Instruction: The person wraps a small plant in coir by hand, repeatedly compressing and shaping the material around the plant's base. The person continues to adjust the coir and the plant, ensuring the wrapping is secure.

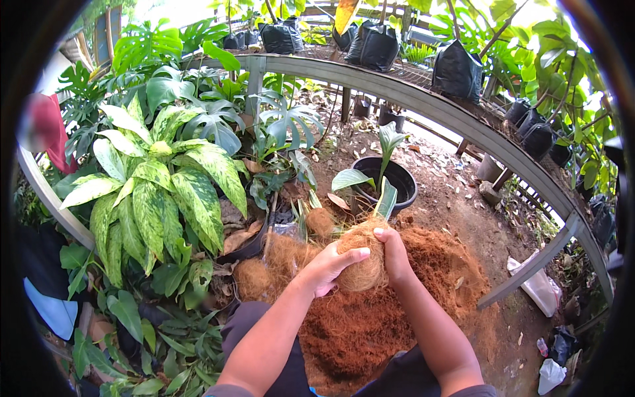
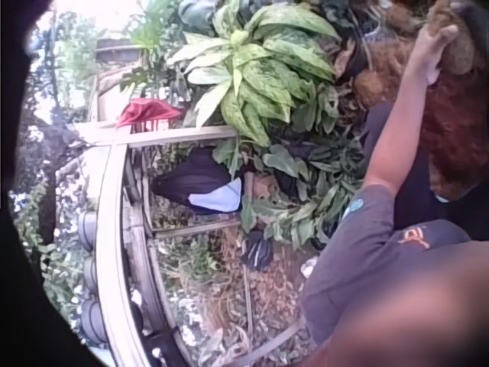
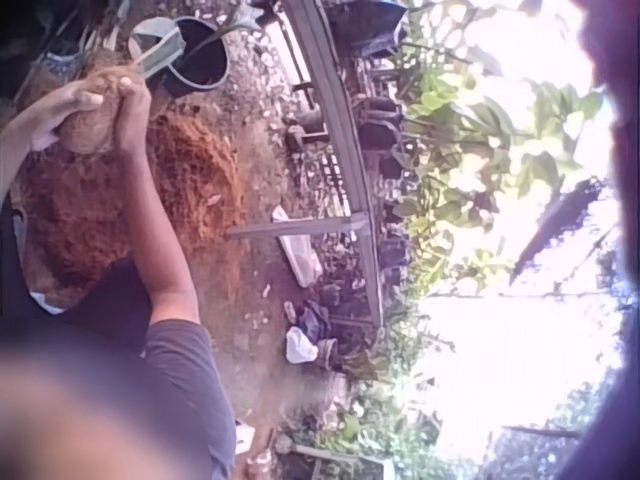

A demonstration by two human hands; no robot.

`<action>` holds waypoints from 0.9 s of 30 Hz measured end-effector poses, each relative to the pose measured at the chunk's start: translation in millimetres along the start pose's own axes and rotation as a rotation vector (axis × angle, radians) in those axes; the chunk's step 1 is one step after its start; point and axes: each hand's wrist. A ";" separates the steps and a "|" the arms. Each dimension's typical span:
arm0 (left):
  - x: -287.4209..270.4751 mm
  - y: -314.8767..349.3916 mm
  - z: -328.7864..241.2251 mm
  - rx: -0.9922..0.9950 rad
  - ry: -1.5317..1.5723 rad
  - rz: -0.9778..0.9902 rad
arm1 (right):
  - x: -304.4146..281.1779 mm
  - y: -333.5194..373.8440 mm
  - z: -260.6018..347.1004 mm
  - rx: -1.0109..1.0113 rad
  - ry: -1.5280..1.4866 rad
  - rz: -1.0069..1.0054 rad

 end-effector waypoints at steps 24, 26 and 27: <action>14.9 -9.9 13.0 0.383 -0.298 -0.275 | 30.4 13.0 6.4 -0.482 0.422 -0.067; 8.4 -6.1 11.5 0.344 -0.253 -0.227 | 29.0 11.9 5.0 -0.446 0.226 -0.021; 7.0 -4.6 10.3 0.385 -0.258 -0.200 | 28.3 11.4 5.2 -0.358 0.153 -0.005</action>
Point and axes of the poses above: each hand's wrist, its own y-axis away from the middle knuckle, its own x-axis out of the palm, z = x × y, and after that the axes turned 12 degrees about -y, right-handed
